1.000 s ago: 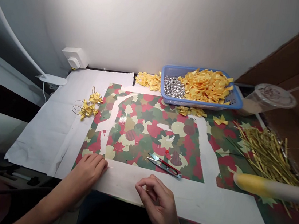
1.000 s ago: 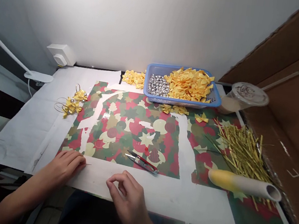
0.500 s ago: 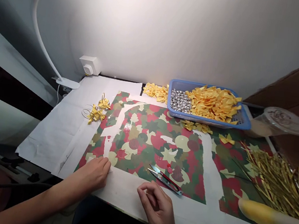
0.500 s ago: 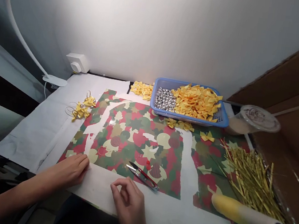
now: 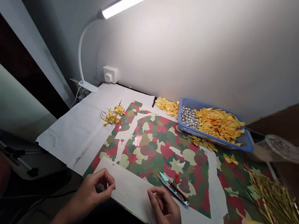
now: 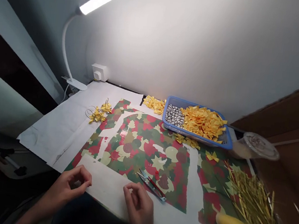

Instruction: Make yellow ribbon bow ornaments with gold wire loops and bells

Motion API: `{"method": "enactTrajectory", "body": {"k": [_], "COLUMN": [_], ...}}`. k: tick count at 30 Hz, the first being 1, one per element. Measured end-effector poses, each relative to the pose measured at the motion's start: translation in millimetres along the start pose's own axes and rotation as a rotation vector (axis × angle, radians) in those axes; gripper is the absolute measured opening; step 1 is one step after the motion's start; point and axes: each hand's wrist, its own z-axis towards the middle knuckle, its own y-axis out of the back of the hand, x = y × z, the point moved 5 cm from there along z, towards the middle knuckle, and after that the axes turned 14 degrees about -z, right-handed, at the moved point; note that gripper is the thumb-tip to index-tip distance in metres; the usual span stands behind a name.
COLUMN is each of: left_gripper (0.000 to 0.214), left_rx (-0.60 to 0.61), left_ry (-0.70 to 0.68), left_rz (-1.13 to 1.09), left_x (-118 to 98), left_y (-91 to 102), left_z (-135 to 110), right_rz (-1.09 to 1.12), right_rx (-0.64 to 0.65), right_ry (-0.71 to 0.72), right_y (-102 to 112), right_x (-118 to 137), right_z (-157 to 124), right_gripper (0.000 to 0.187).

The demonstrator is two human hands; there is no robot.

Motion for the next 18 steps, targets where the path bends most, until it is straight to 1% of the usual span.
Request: {"method": "enactTrajectory", "body": {"k": [4, 7, 9, 11, 13, 18], "left_gripper": [0.016, 0.021, 0.022, 0.023, 0.023, 0.022], "left_rx": [-0.154, -0.208, -0.224, -0.231, -0.254, -0.391], "left_ry": [0.044, 0.076, 0.086, 0.099, 0.109, 0.065], "left_rz": [-0.209, -0.366, -0.431, -0.465, -0.483, -0.460], "left_x": [27, 49, 57, 58, 53, 33], "left_y": [2.4, -0.4, -4.9, -11.7, -19.2, -30.9], "left_z": [-22, -35, -42, -47, -52, -55], "right_rz": [-0.002, 0.019, 0.036, 0.065, 0.104, 0.193], "right_rx": [0.026, 0.022, 0.007, -0.020, -0.063, -0.222], "right_ry": [-0.043, -0.050, -0.052, -0.046, -0.031, 0.022], "right_y": [-2, -1, 0, 3, 6, 18], "right_x": [-1, 4, 6, 8, 9, 8], "right_z": [0, 0, 0, 0, -1, -3], "right_gripper": [0.039, 0.041, 0.043, 0.044, 0.044, 0.038]}}
